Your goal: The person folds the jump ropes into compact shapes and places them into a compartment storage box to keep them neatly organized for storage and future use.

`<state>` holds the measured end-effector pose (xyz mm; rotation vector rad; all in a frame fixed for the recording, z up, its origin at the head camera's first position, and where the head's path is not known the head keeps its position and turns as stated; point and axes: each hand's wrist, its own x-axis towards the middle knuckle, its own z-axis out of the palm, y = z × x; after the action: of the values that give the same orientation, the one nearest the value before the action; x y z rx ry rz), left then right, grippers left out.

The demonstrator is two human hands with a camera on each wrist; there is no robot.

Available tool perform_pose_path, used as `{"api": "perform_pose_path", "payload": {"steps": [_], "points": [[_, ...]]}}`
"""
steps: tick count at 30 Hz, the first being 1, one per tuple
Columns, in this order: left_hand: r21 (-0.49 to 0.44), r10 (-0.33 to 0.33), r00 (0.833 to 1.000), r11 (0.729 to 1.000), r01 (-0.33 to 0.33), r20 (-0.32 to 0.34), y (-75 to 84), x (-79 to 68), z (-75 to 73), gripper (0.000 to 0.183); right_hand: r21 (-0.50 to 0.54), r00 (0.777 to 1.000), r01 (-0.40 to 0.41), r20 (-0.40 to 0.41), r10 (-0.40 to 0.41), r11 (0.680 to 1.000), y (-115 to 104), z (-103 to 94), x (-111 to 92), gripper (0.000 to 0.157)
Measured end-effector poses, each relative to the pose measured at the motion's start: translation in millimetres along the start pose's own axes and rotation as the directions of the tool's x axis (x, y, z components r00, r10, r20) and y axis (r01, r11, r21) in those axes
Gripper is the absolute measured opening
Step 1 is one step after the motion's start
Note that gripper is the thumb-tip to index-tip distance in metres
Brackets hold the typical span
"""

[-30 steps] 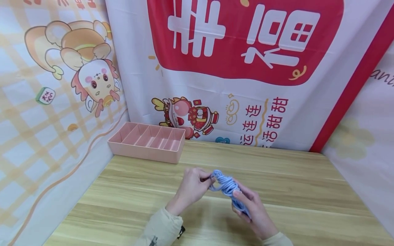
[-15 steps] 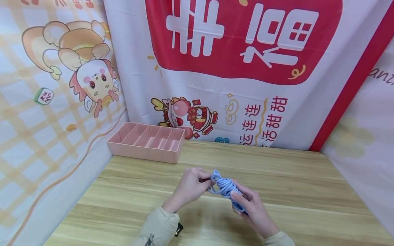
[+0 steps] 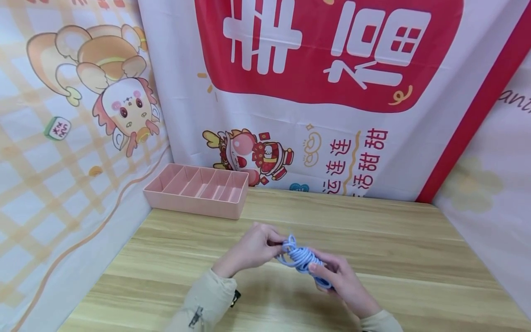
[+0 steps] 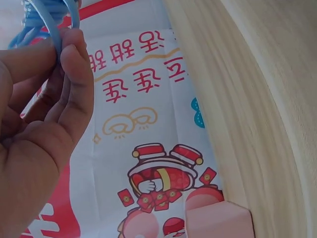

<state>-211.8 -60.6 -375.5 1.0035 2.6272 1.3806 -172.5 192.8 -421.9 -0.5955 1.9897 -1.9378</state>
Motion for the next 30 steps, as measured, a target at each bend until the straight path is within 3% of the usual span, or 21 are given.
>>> {"api": "perform_pose_path", "payload": {"steps": [6,11,16,20,24,30], "points": [[-0.02,-0.03,0.997,0.999,0.031,0.064,1.2,-0.6,-4.9,0.021,-0.076,1.0,0.01,0.022,-0.008,0.997,-3,0.3,1,0.04],[0.066,0.038,0.994,0.997,-0.045,0.103,6.0,0.3,-6.5,0.018,-0.161,1.0,-0.03,-0.007,0.029,0.986,-3,2.2,0,0.039],[0.112,0.083,0.99,0.989,-0.096,0.11,11.2,2.7,-7.7,0.038,-0.118,0.998,-0.06,-0.013,0.059,0.991,-2,2.8,-1,0.04],[0.079,0.057,0.993,0.995,-0.065,0.099,12.7,2.8,-7.5,0.03,-0.071,0.996,-0.088,-0.038,0.085,0.994,-3,3.2,-1,0.04],[0.008,-0.007,0.996,1.0,0.006,0.091,12.3,1.9,-7.7,0.023,-0.038,0.99,-0.117,-0.087,0.114,0.992,-3,4.1,-2,0.041],[-0.024,-0.005,0.984,1.0,0.009,0.178,10.4,-0.9,-11.6,0.017,-0.064,0.988,-0.119,-0.105,0.112,0.991,-1,3.9,0,0.041]]}}
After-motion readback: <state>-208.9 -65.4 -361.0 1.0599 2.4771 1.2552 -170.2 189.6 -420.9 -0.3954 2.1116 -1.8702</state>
